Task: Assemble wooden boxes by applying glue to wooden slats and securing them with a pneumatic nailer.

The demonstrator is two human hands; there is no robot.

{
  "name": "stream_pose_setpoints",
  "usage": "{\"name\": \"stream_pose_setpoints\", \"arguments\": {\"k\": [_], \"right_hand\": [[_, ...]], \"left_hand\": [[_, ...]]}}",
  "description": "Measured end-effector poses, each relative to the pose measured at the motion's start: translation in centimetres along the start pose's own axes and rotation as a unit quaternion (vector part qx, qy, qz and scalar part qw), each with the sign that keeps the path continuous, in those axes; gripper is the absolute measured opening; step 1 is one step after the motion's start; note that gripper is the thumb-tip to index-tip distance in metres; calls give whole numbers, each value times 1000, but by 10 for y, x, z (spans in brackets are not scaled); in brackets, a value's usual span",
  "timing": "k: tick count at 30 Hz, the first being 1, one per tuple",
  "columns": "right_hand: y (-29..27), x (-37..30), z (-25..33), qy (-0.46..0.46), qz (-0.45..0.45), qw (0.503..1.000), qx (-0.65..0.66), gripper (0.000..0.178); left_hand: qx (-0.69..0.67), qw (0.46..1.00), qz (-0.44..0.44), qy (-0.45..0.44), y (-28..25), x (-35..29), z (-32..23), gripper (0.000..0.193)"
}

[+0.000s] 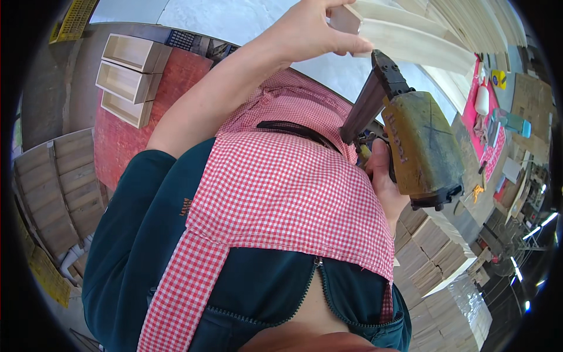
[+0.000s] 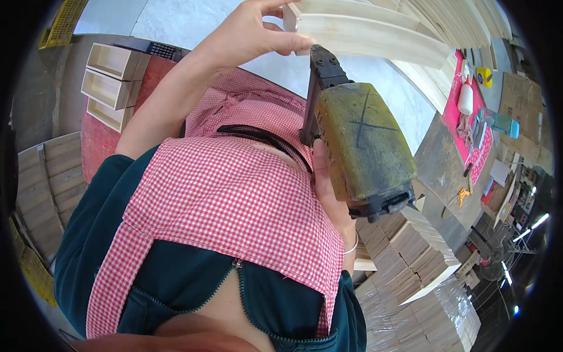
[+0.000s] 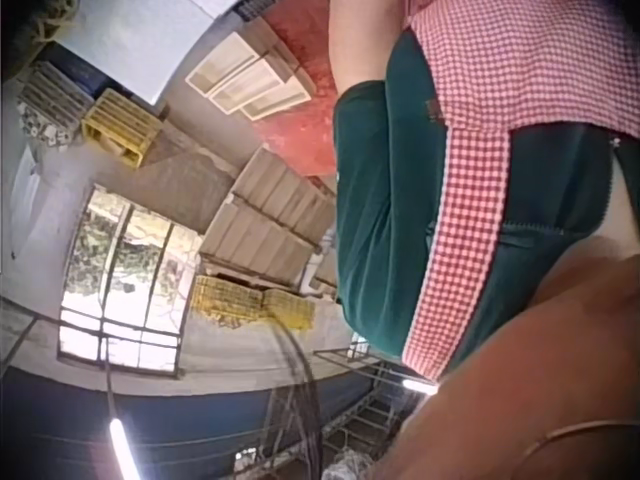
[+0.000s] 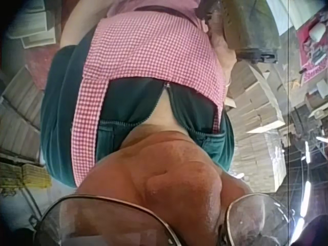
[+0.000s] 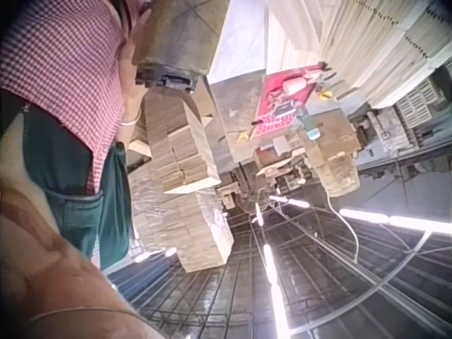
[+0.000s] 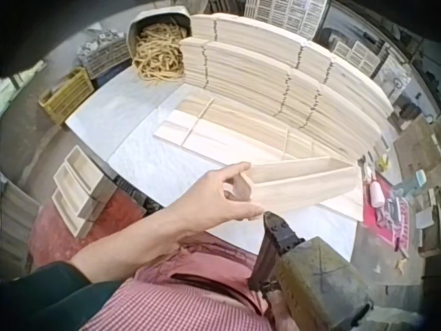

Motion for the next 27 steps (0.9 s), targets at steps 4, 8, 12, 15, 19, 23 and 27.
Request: {"name": "stream_pose_setpoints", "arguments": {"k": [4,8,12,15,19,23,27], "right_hand": [[-3,-2,-2,83,9,996,-33,53],[-7,2,-8,98,83,986,-103,69],[-8,3,-8,63,84,992,-76,69],[-6,3,-8,53,68,995,-58,65],[-6,1,-5,67,56,995,-52,66],[-6,-1,-1,138,66,984,-86,78],[-5,1,2,133,93,983,-87,81]], "left_hand": [[-77,996,9,-32,-3,1,0,89],[-96,995,5,-30,-2,1,-1,88],[-115,993,1,-27,2,2,-3,87],[-107,993,5,-55,2,3,-2,87],[-89,993,11,-80,1,3,-3,87],[-58,996,15,-74,0,3,-5,86],[-29,998,6,-57,-1,4,-4,86]]}}
Point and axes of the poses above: each hand's wrist, its own x-axis towards the middle knuckle, its own y-axis out of the palm, z = x × y, the point moved 2 cm from there along x, towards the middle knuckle, and after that the axes turned 4 degrees about y, right-handed, at the moved point
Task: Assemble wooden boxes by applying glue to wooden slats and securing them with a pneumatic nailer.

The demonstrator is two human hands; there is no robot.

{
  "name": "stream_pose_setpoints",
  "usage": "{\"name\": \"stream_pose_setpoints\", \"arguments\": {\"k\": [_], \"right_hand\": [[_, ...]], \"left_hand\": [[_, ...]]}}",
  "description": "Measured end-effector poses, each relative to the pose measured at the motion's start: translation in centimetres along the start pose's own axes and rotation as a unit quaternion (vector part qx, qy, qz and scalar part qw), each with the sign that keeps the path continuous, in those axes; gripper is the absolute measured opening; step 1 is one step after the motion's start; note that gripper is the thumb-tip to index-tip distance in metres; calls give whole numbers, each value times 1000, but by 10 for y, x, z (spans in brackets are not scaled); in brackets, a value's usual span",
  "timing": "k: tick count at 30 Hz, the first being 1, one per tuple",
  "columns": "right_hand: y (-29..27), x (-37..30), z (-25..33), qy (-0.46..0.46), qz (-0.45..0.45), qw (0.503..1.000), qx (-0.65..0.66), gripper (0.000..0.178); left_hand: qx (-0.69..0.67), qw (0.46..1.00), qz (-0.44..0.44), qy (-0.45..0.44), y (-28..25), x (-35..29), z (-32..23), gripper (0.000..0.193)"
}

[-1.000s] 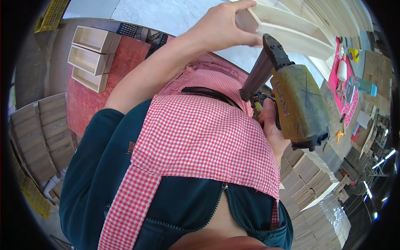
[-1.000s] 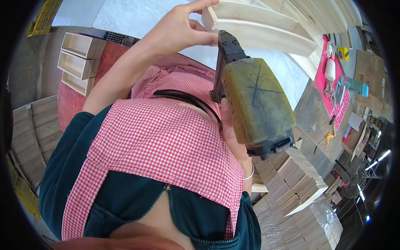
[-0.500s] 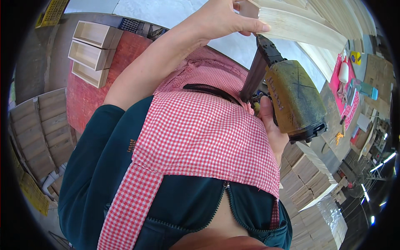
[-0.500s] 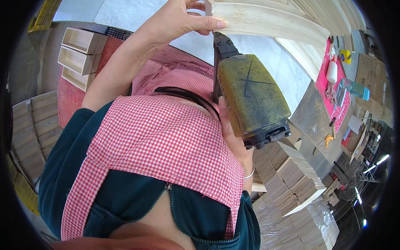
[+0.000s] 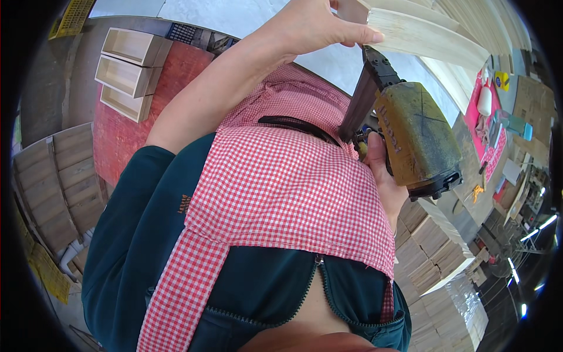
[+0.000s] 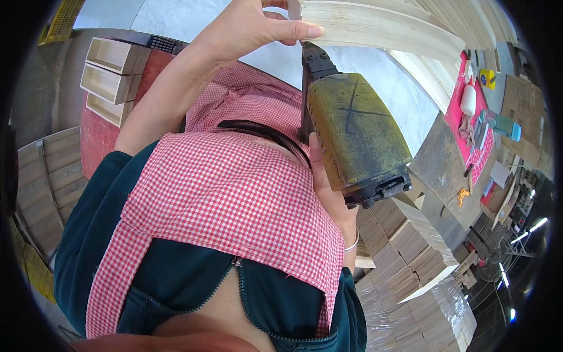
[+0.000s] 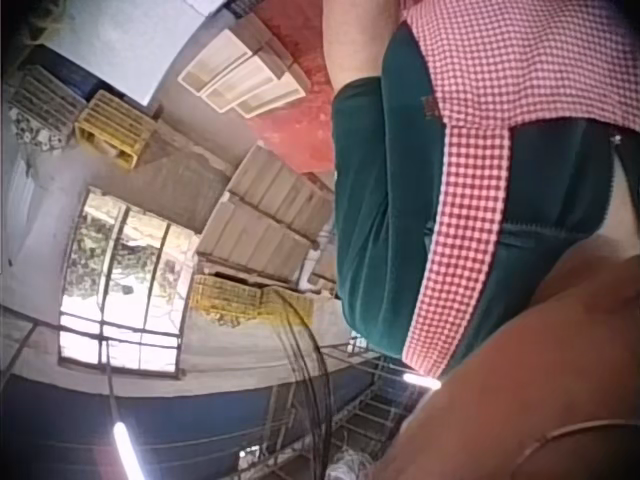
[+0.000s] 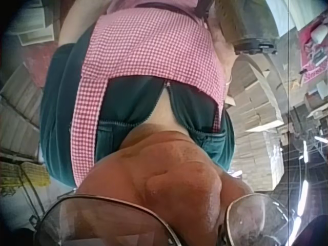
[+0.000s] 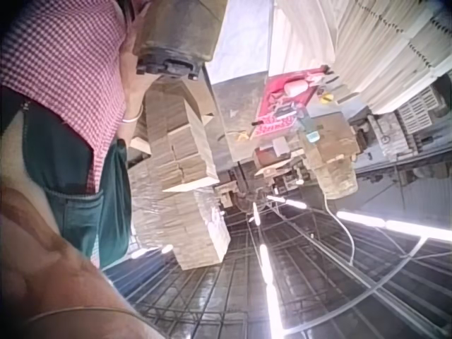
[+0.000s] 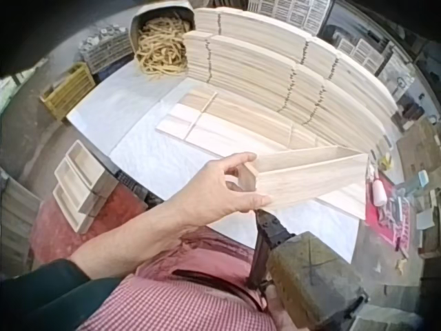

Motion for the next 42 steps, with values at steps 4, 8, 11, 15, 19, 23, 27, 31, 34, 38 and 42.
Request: {"name": "stream_pose_setpoints", "arguments": {"k": [4,8,11,15,19,23,27,31,34,38,42], "right_hand": [[2,1,-1,-13,-2,1000,18,83],[-2,-3,2,-9,-77,996,36,64],[-9,-6,15,-13,-204,978,32,34],[-68,25,18,-187,-304,934,23,16],[-167,92,-30,-239,-330,910,-75,39],[-244,175,-96,-168,-395,853,-298,55],[-267,223,-135,-90,-420,799,-420,63],[-266,238,-134,-31,-390,814,-430,67],[-272,253,-132,-3,-411,791,-453,66],[-273,266,-134,-25,-430,799,-419,67],[-281,275,-133,-19,-437,791,-428,67]], "left_hand": [[-2,1000,-23,-1,1,-1,1,85],[-71,997,-26,-17,1,2,6,85],[-136,990,-23,-33,-2,5,17,85],[-89,995,23,50,-24,4,33,83],[16,990,101,93,-47,6,59,88],[122,979,122,112,-64,7,72,79],[229,959,85,140,-73,-3,87,70],[337,914,-17,225,-68,-1,92,67],[306,940,-52,144,-55,-24,87,62],[326,934,-87,115,-40,-45,86,54],[117,984,-130,24,-38,-36,71,45]]}}
Point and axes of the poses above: each hand's wrist, its own x-axis towards the middle knuckle, its own y-axis out of the palm, z = x × y, the point moved 2 cm from there along x, towards the middle knuckle, and after that the axes turned 4 degrees about y, right-handed, at the moved point
